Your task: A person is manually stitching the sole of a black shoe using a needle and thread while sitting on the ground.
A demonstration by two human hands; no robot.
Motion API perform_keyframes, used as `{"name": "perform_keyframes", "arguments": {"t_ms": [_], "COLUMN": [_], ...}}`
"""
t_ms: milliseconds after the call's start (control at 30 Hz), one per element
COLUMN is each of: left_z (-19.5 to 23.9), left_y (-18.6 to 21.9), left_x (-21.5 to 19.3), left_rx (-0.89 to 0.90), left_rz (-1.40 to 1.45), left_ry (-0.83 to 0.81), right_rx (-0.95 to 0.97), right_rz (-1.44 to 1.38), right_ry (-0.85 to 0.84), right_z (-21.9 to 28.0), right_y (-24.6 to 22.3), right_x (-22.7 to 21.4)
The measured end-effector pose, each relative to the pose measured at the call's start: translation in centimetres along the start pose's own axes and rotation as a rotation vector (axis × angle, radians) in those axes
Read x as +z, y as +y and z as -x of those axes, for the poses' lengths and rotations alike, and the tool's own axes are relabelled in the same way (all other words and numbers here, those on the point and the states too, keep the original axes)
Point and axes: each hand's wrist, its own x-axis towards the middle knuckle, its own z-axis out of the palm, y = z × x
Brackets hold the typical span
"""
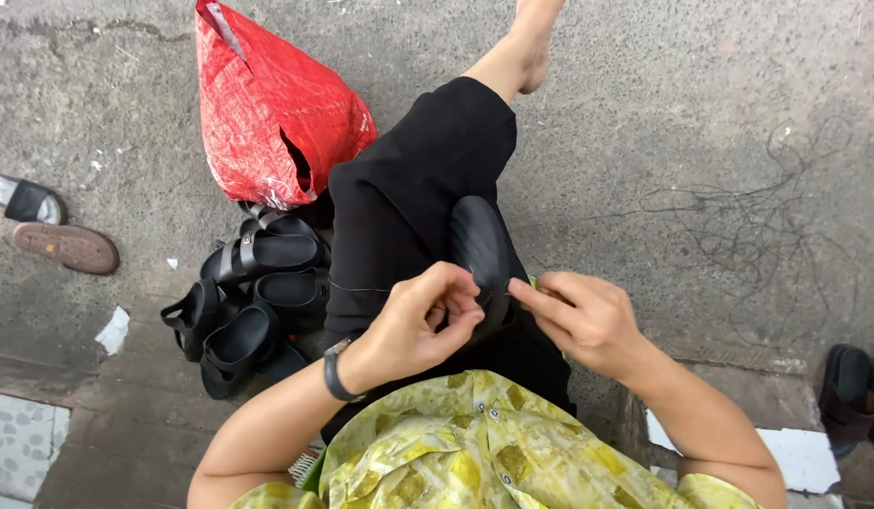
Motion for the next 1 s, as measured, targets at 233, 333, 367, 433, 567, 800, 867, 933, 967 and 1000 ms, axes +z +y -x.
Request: {"name": "perform_keyframes", "arguments": {"t_ms": [233,333,367,433,567,800,867,933,967,1000], "left_z": [-1.3,-0.4,-0.3,-0.2,0.5,1.1,1.2,1.3,1.3,1.4], "left_y": [0.1,1.0,0.6,-0.3,-1.4,-2.3,-2.4,-2.5,-2.5,-2.5], "left_x": [2.6,2.5,2.8,3.1,2.6,2.9,3.0,3.0,3.0,3.0], "left_rx": [0.521,0.438,0.478,0.523,0.505,0.419,0.420,0.420,0.430,0.439], "left_rz": [-0.832,-0.829,-0.785,-0.741,-0.657,-0.514,-0.522,-0.534,-0.555,-0.576], "left_ry": [0.185,0.044,0.124,0.196,0.187,0.234,0.254,0.280,0.290,0.299], "right_rx": [-0.151,0.142,0.145,0.145,0.248,-0.084,-0.080,-0.082,-0.003,0.078], "right_rz": [0.608,0.529,0.239,-0.046,-0.764,0.179,0.209,0.234,0.146,0.057], "right_ry": [-0.365,-0.570,-0.484,-0.379,-0.185,0.231,0.234,0.237,0.254,0.272], "right_z": [-0.8,1.4,0.5,-0.4,-0.7,-0.7,-1.2,-1.9,-2.4,-2.8], "right_y": [-1.5,-0.9,-1.2,-1.6,-2.3,-1.9,-1.6,-1.6,-1.8,-2.0], "right_x": [-7.6,-7.4,-7.1,-5.6,-1.0,0.6,0.8,1.0,1.1,1.3]}}
